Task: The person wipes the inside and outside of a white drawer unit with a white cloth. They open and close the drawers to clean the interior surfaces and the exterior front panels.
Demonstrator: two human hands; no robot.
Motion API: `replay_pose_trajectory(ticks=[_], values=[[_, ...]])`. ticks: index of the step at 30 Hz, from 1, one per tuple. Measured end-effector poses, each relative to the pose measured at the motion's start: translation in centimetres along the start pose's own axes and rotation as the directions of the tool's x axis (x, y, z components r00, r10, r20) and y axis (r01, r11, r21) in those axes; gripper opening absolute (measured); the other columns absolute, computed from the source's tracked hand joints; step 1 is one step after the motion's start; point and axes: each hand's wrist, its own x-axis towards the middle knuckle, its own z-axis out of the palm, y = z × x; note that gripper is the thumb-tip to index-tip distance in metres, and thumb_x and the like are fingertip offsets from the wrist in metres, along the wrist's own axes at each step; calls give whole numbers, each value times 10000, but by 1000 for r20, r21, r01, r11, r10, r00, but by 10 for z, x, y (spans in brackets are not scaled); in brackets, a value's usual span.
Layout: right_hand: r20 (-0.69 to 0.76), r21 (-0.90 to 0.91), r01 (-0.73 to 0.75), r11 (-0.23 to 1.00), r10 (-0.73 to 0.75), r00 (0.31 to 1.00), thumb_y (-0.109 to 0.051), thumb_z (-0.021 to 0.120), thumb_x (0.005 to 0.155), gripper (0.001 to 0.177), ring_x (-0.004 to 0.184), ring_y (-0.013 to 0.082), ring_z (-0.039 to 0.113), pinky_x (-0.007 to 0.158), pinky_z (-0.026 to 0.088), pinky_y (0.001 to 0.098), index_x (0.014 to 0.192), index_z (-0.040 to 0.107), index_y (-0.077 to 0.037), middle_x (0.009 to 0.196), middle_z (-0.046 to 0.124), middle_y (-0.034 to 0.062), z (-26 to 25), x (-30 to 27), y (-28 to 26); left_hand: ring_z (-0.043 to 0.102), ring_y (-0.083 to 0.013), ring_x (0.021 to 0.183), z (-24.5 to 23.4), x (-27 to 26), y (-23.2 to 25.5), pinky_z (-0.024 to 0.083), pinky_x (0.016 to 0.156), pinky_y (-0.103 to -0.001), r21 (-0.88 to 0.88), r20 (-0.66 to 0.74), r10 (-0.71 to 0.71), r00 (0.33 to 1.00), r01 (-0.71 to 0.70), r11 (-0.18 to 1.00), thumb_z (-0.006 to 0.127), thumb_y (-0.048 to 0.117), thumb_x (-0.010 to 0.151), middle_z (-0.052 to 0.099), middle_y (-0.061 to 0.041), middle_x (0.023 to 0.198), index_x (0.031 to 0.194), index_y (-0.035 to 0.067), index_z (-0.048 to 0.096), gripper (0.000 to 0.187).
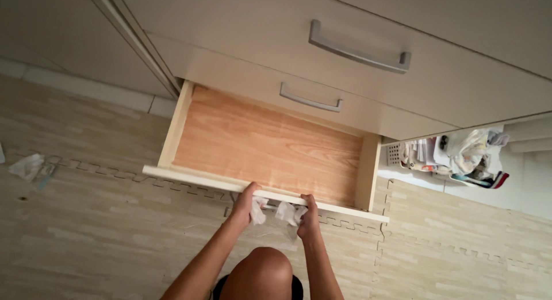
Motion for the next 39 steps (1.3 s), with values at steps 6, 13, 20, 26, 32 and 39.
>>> replay_pose_trajectory(ticks=[6, 13, 20, 26, 32, 39], values=[[35, 25, 29, 999, -30, 999, -434, 670, 813, 282, 672, 202, 601, 557, 489, 381, 927, 623, -181, 796, 631, 32, 32, 22, 4, 612, -195, 591, -15, 55, 27, 491, 490, -348, 24, 64, 54, 996, -56, 998, 661, 428, 888, 649, -57, 738, 927, 101, 637, 330], [40, -31, -9, 999, 10, 999, -487, 638, 778, 425, 716, 239, 634, 614, 523, 393, 972, 640, -110, 820, 672, 92, 38, 49, -7, 628, -205, 627, -1, 73, 30, 509, 500, -349, -36, 38, 25, 999, -24, 999, 648, 414, 906, 648, -73, 777, 957, 110, 620, 309], [53, -96, 132, 987, -128, 990, -517, 651, 807, 464, 713, 207, 607, 614, 496, 358, 1018, 666, -104, 832, 675, 81, 45, 58, -44, 620, -186, 626, 41, 53, 55, 481, 494, -313, -17, 150, 116, 982, -115, 993, 678, 403, 888, 646, -70, 767, 932, 132, 618, 281], [24, -182, 125, 975, -123, 992, -523, 669, 797, 460, 701, 172, 582, 601, 468, 324, 1022, 684, -122, 828, 680, 57, 46, 60, -49, 594, -186, 587, 36, 73, 41, 457, 479, -328, -38, 156, 38, 987, -32, 999, 659, 395, 858, 642, -55, 736, 897, 147, 607, 256], [73, -223, 199, 954, -187, 980, -497, 693, 821, 452, 687, 181, 572, 589, 456, 351, 968, 678, -70, 797, 643, 63, 38, 79, -45, 600, -190, 600, 39, 92, 36, 462, 504, -332, -77, 94, 66, 993, -59, 995, 646, 413, 870, 631, -51, 727, 921, 146, 628, 272], [67, -184, 224, 957, -216, 974, -474, 649, 864, 550, 945, 237, 623, 819, 507, 376, 1178, 653, -23, 1064, 670, 120, 38, 69, -33, 622, -194, 618, 39, 57, 45, 487, 518, -352, -88, 130, 77, 989, -66, 994, 633, 422, 862, 632, -48, 733, 906, 152, 607, 275]])
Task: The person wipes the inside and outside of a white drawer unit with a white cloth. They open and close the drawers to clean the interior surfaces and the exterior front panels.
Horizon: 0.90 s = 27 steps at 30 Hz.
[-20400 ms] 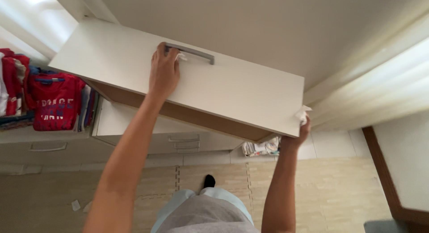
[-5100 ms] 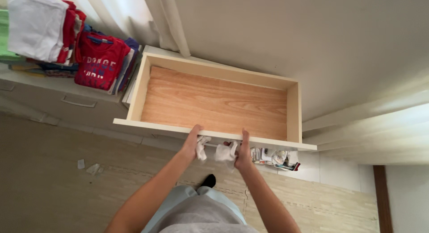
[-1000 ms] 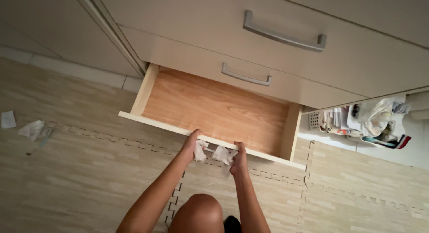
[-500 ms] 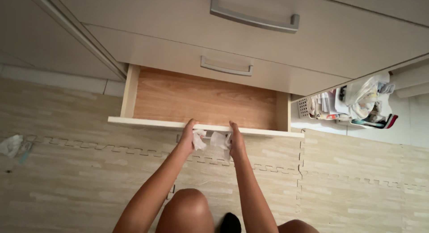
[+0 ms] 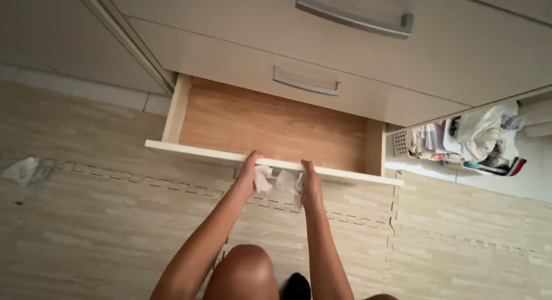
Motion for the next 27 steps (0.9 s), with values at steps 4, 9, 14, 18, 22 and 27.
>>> replay_pose_trajectory(ticks=[4, 9, 14, 18, 22, 27], values=[[12, 14, 24, 1000, -24, 1000, -495, 599, 887, 691, 1172, 300, 562, 978, 459, 433, 1367, 577, 2, 1301, 599, 172, -10, -11, 24, 601, -182, 601, -13, -14, -5, 466, 506, -334, 75, -37, -43, 998, 45, 996, 648, 405, 860, 633, -51, 728, 895, 150, 618, 259], [-20, -33, 100, 994, -100, 995, -565, 565, 920, 771, 1314, 244, 473, 1078, 365, 389, 1458, 552, -12, 1467, 523, 132, -20, -14, 47, 596, -191, 597, -20, -25, -10, 471, 502, -349, 77, -6, -36, 999, 36, 996, 651, 404, 855, 639, -59, 714, 886, 132, 634, 275], [-153, -116, -104, 988, 86, 984, -584, 669, 941, 672, 762, 240, 470, 620, 322, 403, 1270, 661, 2, 926, 525, 119, -23, -34, 43, 603, -173, 607, -22, -44, -19, 457, 503, -326, 78, -71, -62, 996, 67, 995, 667, 382, 834, 649, -42, 722, 895, 148, 651, 242], [-176, -88, -67, 994, 51, 983, -578, 642, 843, 539, 567, 114, 394, 510, 303, 318, 1134, 719, -131, 705, 487, -35, -18, -39, 47, 591, -164, 604, -32, -48, -27, 459, 503, -318, 60, -78, -85, 993, 90, 994, 672, 405, 831, 647, -35, 725, 885, 156, 642, 257], [-228, -84, -41, 996, 21, 974, -538, 706, 861, 574, 664, 166, 380, 539, 298, 353, 1169, 675, -55, 833, 466, 24, -13, -43, 54, 556, -180, 558, -41, -43, -26, 430, 468, -322, 61, -76, -95, 993, 100, 993, 681, 396, 820, 634, -50, 696, 856, 144, 643, 258], [-227, -66, -109, 992, 91, 970, -544, 660, 813, 636, 778, 163, 525, 592, 418, 348, 1241, 651, -73, 992, 628, 57, 9, -44, 34, 607, -158, 600, -39, -30, -10, 459, 492, -308, 101, -32, -46, 998, 49, 994, 666, 407, 828, 647, -36, 736, 878, 153, 639, 260]])
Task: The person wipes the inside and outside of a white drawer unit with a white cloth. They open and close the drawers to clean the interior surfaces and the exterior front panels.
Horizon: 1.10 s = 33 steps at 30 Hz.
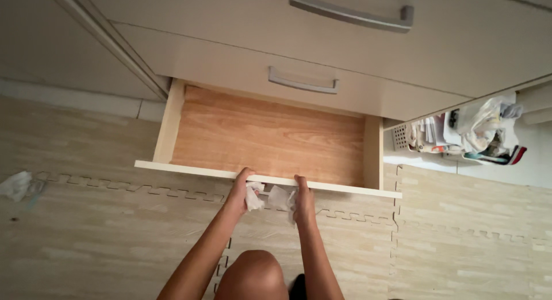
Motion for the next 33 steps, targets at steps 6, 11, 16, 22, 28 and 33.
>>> replay_pose_trajectory(ticks=[6, 11, 16, 22, 28, 33], values=[[91, 21, 115, 993, -117, 989, -563, 595, 865, 622, 666, 153, 486, 535, 362, 320, 1295, 680, -122, 864, 568, 54, -1, 19, -5, 601, -176, 606, 13, 17, 4, 479, 505, -334, -2, -46, 30, 999, -30, 1000, 692, 397, 851, 646, -55, 766, 910, 129, 637, 281], [142, 146, 68, 987, -89, 986, -510, 610, 877, 625, 691, 170, 524, 557, 417, 337, 1319, 651, -70, 891, 607, 81, 3, 33, -1, 605, -196, 565, 12, 32, 5, 474, 475, -344, -8, -49, 10, 999, -10, 1000, 669, 388, 858, 648, -72, 732, 907, 128, 653, 265], [207, 130, 102, 986, -127, 970, -550, 604, 874, 685, 797, 207, 600, 639, 490, 385, 1360, 585, -67, 992, 656, 97, 27, 54, -14, 608, -179, 589, 9, 72, 31, 479, 491, -332, 26, 63, 80, 995, -82, 996, 643, 440, 897, 655, -64, 744, 933, 132, 635, 310], [259, 163, 266, 950, -301, 918, -534, 623, 952, 541, 693, 148, 622, 575, 493, 313, 1226, 623, -67, 870, 637, 40, 40, 86, -52, 635, -177, 711, 40, 89, 71, 504, 554, -317, 70, 153, 93, 984, -105, 992, 721, 401, 894, 691, -65, 874, 1049, 106, 665, 338], [242, 79, 333, 940, -342, 908, -491, 662, 952, 421, 424, 78, 364, 354, 267, 258, 1093, 730, -100, 628, 437, -29, 41, 88, -65, 720, -193, 868, 56, 78, 86, 595, 660, -343, 107, 242, 159, 957, -190, 976, 831, 178, 802, 757, -56, 990, 1140, 45, 698, 387], [336, 238, 246, 940, -318, 887, -290, 616, 1002, 311, 701, 95, 662, 601, 536, 265, 1127, 664, -9, 923, 702, 42, 42, 89, -90, 682, -164, 827, 59, 114, 83, 554, 658, -309, 277, 239, 239, 941, -302, 912, 791, 156, 892, 789, -51, 967, 1134, -12, 739, 299]])
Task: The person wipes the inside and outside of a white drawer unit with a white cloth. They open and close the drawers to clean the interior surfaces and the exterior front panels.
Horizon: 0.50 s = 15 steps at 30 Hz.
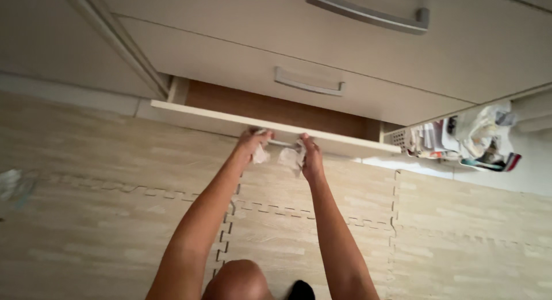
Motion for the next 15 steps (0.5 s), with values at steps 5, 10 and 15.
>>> replay_pose_trajectory(ticks=[5, 10, 15], values=[[25, -189, 99, 977, -96, 995, -220, 560, 1001, 240, 543, 106, 335, 452, 283, 290, 1054, 656, -7, 931, 707, 15, -21, 72, 11, 594, -164, 652, 10, 25, 12, 516, 578, -323, 24, -178, 19, 984, -15, 1000, 667, 167, 973, 806, -82, 960, 1111, 1, 725, 224], [-37, -229, 71, 971, -81, 996, -205, 542, 1019, 212, 557, 111, 391, 477, 312, 298, 976, 688, -57, 790, 550, 16, -8, 104, 5, 702, -139, 709, 9, 49, 21, 536, 592, -289, -35, -192, 128, 973, -137, 990, 623, 130, 1001, 793, -129, 929, 1055, -37, 706, 194], [-90, -362, 187, 913, -234, 968, -265, 578, 1018, 251, 572, 95, 443, 496, 370, 287, 899, 711, -88, 706, 537, -27, 10, 91, -1, 638, -154, 667, 11, 55, 15, 495, 548, -303, 4, -220, 243, 945, -249, 969, 676, 146, 989, 772, -127, 903, 991, -51, 740, 208]])
